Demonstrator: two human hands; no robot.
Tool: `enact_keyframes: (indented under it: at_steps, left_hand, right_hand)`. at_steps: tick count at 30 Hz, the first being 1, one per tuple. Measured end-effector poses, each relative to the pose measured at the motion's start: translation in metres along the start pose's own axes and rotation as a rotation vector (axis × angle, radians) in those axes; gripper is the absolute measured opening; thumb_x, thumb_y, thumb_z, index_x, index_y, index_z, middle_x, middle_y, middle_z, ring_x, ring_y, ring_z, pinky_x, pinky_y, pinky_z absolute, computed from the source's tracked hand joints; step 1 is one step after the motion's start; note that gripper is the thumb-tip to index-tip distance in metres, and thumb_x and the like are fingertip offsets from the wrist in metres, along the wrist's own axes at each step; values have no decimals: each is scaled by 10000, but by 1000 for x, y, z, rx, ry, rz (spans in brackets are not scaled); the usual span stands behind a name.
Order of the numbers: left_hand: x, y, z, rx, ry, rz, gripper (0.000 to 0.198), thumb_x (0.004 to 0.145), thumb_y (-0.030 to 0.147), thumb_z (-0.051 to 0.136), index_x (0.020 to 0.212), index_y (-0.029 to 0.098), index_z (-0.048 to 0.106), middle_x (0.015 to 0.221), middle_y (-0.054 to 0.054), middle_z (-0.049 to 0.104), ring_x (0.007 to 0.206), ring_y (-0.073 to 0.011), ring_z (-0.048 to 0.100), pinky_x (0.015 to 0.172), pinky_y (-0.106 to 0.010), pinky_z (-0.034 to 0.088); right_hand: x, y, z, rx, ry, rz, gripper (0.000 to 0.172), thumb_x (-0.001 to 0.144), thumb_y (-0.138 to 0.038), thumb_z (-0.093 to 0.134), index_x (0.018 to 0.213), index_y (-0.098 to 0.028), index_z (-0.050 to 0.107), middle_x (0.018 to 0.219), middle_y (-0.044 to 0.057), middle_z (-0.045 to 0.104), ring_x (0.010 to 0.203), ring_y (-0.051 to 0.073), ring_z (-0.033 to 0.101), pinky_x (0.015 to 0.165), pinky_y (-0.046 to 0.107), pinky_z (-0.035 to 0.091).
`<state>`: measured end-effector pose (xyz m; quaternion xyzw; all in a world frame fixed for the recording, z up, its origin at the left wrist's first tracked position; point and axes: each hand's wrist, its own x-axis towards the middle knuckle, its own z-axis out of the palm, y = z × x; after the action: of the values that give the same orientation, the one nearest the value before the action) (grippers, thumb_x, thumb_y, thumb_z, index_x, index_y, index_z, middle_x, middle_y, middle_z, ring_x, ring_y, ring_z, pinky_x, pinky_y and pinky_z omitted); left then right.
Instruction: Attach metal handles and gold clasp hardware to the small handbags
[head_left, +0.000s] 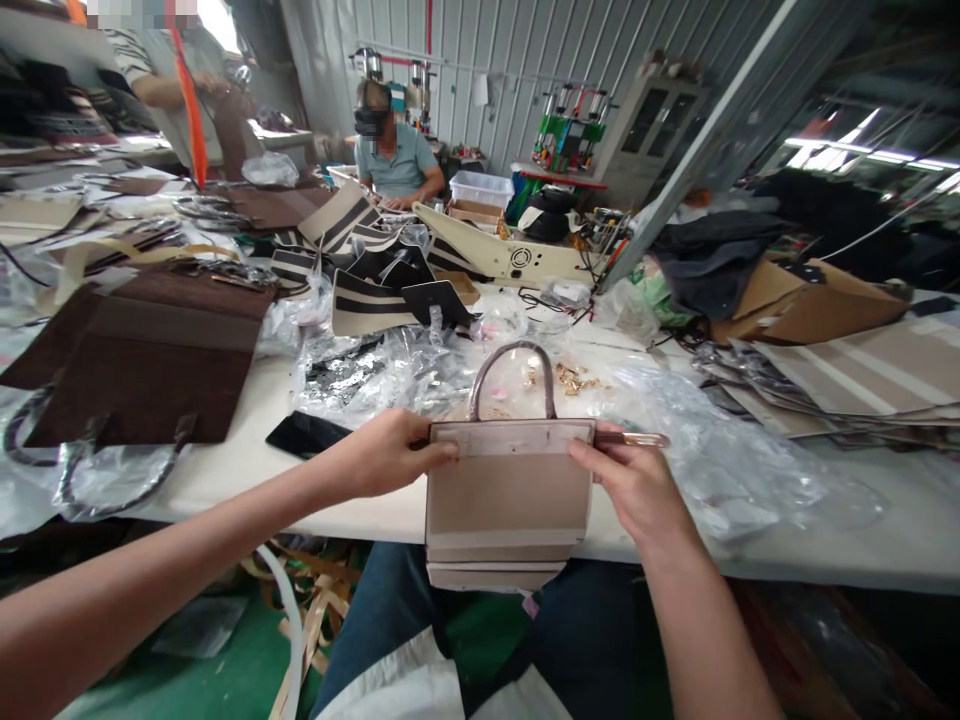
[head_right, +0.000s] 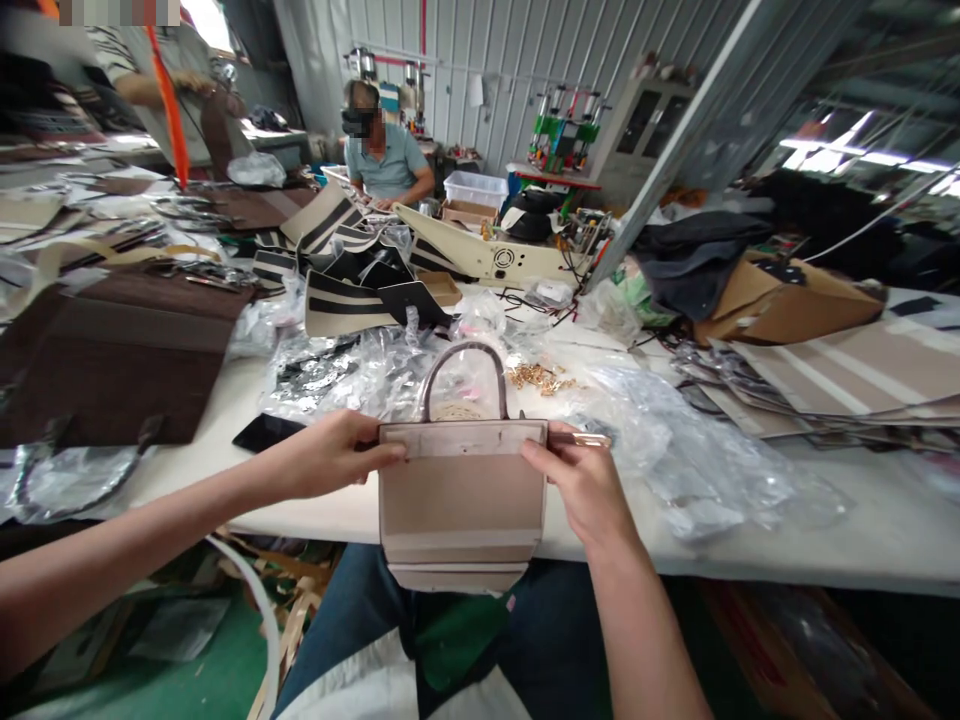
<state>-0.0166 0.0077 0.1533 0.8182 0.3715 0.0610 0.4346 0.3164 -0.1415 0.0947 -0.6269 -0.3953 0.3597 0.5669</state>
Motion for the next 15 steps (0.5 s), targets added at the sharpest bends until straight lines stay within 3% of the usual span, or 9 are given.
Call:
enact_keyframes:
  at_steps: [4, 7, 12, 15]
  left_hand:
    - [49, -23, 15, -22, 5, -170, 481, 947, 601, 686, 686, 197, 666, 575, -31, 629, 522, -188, 605, 495, -296, 410]
    - [69, -36, 26, 24, 27, -201, 455, 911, 554, 691, 637, 190, 677, 586, -50, 651, 529, -188, 602, 508, -305, 425]
    - [80, -55, 43, -10, -51, -268, 368, 850, 477, 680, 627, 185, 691, 601, -76, 683, 549, -220, 647, 541, -325, 488]
    - [85, -63, 49, 17, -38, -255, 354, 859, 481, 661, 659, 191, 696, 667, -86, 715, 632, -235, 686, 590, -326, 489]
  right_hand:
    - [38, 26, 9, -7, -11, 214, 607, 597, -566, 1030, 994, -146, 844, 964, 126, 835, 889, 323, 768, 689, 364, 586]
    - [49, 39, 14, -11, -7, 260, 618, 564, -539, 1022, 1006, -142, 853, 968, 136, 849, 852, 319, 775, 647, 355, 569]
    - [56, 57, 17, -41, -42, 228, 515, 580, -493, 975, 948, -152, 856, 959, 130, 858, 887, 335, 793, 795, 406, 616]
    - [60, 65, 16, -98, -53, 191, 456, 650, -473, 933, 972, -158, 859, 969, 115, 863, 908, 328, 792, 839, 408, 605]
